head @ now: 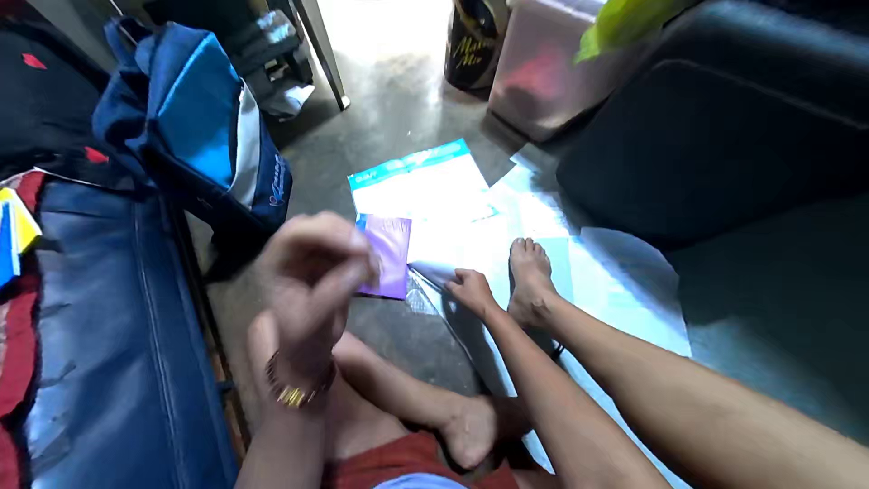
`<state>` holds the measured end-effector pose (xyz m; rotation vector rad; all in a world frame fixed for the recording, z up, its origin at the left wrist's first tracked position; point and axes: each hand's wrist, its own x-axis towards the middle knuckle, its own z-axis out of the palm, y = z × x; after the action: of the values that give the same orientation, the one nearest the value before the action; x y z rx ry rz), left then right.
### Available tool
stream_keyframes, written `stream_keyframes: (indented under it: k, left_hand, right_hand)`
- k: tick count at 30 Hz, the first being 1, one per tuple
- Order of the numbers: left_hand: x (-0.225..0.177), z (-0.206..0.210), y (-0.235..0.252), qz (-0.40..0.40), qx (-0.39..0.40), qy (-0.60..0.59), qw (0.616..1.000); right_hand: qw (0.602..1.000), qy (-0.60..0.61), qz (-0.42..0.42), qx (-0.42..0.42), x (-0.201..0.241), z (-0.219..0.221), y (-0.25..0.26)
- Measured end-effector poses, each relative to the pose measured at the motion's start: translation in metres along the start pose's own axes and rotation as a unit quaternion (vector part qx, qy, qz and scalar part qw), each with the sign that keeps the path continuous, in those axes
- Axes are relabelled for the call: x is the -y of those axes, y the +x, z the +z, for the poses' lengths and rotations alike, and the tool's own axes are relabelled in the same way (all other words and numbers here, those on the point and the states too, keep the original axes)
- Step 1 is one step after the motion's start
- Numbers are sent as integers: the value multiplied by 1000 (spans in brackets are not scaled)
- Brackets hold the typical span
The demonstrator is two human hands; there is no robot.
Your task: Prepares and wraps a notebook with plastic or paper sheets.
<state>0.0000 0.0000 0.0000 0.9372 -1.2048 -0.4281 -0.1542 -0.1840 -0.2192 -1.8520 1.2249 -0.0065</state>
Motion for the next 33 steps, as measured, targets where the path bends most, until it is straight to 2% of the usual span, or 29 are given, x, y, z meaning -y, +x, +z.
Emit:
stream_keyframes:
  k: [1,2,3,4,5,7,9,15,18,22,27,33]
  left_hand:
    - [46,-9,0,-60,-32,37,997]
    - [89,-15,-5,-158,-44,108,980]
    - [130,-20,-15,-263,-25,171,949]
    - [166,-23,-26,-342,27,229,911]
    - [192,-24,-36,-382,98,273,877]
    - [223,-24,-51,-381,216,327,837]
    - [239,-24,-59,-362,277,343,821]
    - [270,-19,-60,-275,258,335,863]
    - [284,-17,-66,-247,208,333,886]
    - [286,-14,-65,-304,182,318,880]
    - [286,-11,-63,-329,273,352,832]
    - [288,-6,-66,-326,303,399,802]
  right_hand:
    - [1000,-1,9,5,1,-2,1]
    - [1000,-2,14,8,3,-3,2]
    - [1000,-8,15,8,4,-3,3]
    - [1000,-15,14,9,6,-3,4]
    - [1000,-23,12,14,8,-4,7]
    - [999,-37,6,35,15,-9,14]
    - [996,-60,-9,72,22,-18,22]
    - [965,-170,-64,187,42,-22,60]
    - [955,-180,-64,226,42,-22,69]
    - [975,-108,-21,192,31,-37,68]
    - [993,34,20,116,15,-34,60]
    - [992,117,1,36,4,-24,52]
